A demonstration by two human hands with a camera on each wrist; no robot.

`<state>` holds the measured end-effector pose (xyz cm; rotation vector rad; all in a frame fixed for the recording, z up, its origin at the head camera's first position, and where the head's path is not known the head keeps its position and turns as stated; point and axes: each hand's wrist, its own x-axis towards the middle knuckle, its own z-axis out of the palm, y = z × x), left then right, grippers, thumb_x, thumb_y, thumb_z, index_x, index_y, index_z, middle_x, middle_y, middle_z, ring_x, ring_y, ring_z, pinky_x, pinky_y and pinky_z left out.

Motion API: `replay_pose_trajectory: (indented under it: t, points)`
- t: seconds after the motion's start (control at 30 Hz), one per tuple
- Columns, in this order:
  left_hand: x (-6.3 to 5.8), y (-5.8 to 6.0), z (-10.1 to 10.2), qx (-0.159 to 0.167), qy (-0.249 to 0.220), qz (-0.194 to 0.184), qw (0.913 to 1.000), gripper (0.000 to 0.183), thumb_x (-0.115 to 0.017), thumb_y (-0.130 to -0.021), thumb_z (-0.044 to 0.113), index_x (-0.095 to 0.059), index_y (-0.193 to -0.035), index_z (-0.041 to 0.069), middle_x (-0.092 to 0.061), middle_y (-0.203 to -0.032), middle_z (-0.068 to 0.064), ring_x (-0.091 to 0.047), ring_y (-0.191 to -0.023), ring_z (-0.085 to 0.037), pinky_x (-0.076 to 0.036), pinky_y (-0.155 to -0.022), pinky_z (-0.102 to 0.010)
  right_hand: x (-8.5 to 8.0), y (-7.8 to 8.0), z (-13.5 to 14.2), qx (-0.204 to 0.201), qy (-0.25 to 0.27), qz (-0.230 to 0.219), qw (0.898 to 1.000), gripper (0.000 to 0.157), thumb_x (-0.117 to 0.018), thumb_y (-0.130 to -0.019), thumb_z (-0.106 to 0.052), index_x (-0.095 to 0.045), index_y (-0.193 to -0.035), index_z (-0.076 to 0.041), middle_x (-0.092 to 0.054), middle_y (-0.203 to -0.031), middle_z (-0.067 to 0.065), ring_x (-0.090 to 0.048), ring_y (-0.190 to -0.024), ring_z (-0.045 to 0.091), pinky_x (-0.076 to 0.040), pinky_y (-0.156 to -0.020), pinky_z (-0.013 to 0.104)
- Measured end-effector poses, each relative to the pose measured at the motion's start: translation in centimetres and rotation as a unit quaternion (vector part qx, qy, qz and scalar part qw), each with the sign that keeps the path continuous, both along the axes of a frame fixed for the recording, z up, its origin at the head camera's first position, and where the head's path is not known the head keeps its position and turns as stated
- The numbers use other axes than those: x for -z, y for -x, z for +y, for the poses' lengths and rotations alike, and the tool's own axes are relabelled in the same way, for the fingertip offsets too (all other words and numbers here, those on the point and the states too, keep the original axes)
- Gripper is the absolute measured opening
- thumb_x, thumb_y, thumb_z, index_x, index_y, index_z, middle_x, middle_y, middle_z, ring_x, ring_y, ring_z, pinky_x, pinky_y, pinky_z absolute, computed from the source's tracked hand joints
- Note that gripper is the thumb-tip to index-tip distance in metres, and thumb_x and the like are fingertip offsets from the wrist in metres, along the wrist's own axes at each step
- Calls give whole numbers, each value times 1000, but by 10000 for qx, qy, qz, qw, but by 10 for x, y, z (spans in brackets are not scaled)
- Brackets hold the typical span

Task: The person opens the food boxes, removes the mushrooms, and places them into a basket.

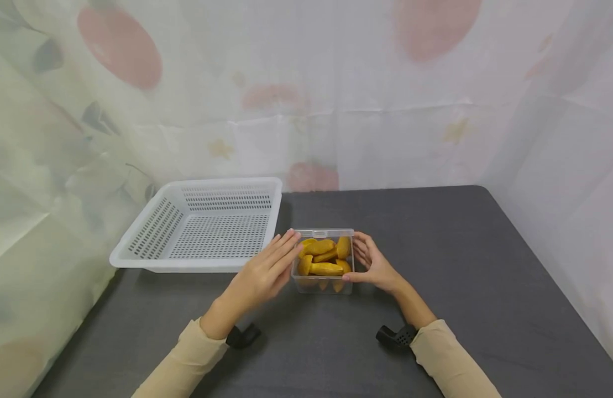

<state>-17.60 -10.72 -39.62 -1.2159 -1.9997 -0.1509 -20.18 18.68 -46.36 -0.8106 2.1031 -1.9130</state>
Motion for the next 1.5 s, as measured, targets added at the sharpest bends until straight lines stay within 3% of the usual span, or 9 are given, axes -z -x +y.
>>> replay_pose_trajectory:
  t: [0.13, 0.2, 0.27, 0.37, 0.47, 0.73, 0.93, 1.3, 1.5]
  points:
    - [-4, 6, 4, 60, -145, 89, 9998, 53, -74, -80, 6, -57, -129, -4, -59, -135, -20, -58, -127, -32, -51, -105, -41, 1, 0, 0, -11, 200, 124, 9997, 98, -75, -81, -7, -5, -147, 9, -1, -155, 40, -21, -151, 17, -30, -106, -2]
    - [-6, 9, 5, 65, -192, 114, 9997, 53, -73, -79, 6, -58, -129, -4, -60, -134, -20, -58, -126, -33, -51, -104, -42, 1, 0, -1, -36, 381, 252, 9989, 97, -76, -80, -5, -6, -145, 11, -2, -153, 42, -29, -143, -6, -30, -107, -1]
    - [-8, 11, 6, 56, -224, 81, 9997, 54, -74, -78, 5, -58, -128, -4, -60, -134, -21, -58, -126, -33, -51, -104, -43, 3, 0, 0, -66, 581, 367, 9976, 95, -76, -80, -4, -8, -144, 12, -12, -155, 36, -33, -134, -17, -32, -107, 0]
    - [-10, 16, 7, 74, -261, -22, 9996, 52, -72, -80, 4, -57, -129, -5, -59, -135, -21, -57, -127, -35, -48, -108, -42, 4, 1, 0, -132, 812, 500, 9954, 90, -75, -80, -2, -11, -142, 11, -31, -153, 13, -36, -134, -14, -33, -109, 2]
    - [-12, 21, 9, 63, -259, -149, 9995, 54, -74, -79, 4, -57, -129, -5, -58, -136, -22, -55, -128, -36, -46, -110, -43, 5, 1, 0, -191, 880, 605, 9941, 87, -74, -81, -1, -13, -143, 11, -32, -148, -12, -36, -135, -12, -33, -110, 3]
    - [-23, 34, 13, -27, -248, -250, 9994, 55, -77, -75, 2, -60, -127, -3, -59, -134, -22, -55, -129, -36, -47, -107, -46, 4, 6, -1, -237, 723, 743, 9943, 89, -74, -80, 1, -17, -147, 11, -31, -154, -4, -33, -139, -10, -32, -112, 5]
    - [-27, 41, 12, -139, -244, -355, 9990, 52, -75, -78, 2, -59, -128, -2, -58, -136, -21, -54, -130, -35, -46, -109, -47, 2, 7, -2, -289, 790, 750, 9936, 86, -75, -79, 1, -20, -144, 15, -36, -148, -13, -35, -138, -10, -33, -112, 6]
    - [-37, 55, 18, -435, -30, -407, 9982, 49, -71, -84, 6, -57, -130, -2, -59, -135, -19, -54, -130, -33, -44, -112, -43, 1, 10, 1, 39, 402, 815, 9959, 85, -79, -74, 2, -27, -140, 16, -42, -139, -15, -42, -129, -12, -34, -108, 3]
    - [-38, 60, 20, -743, 142, -665, 9949, 50, -68, -88, 10, -53, -135, -2, -55, -140, -18, -50, -135, -32, -41, -115, -43, 1, 9, 1, 37, 313, 759, 9966, 84, -79, -75, 1, -27, -140, 15, -40, -140, -14, -41, -130, -14, -34, -108, 2]
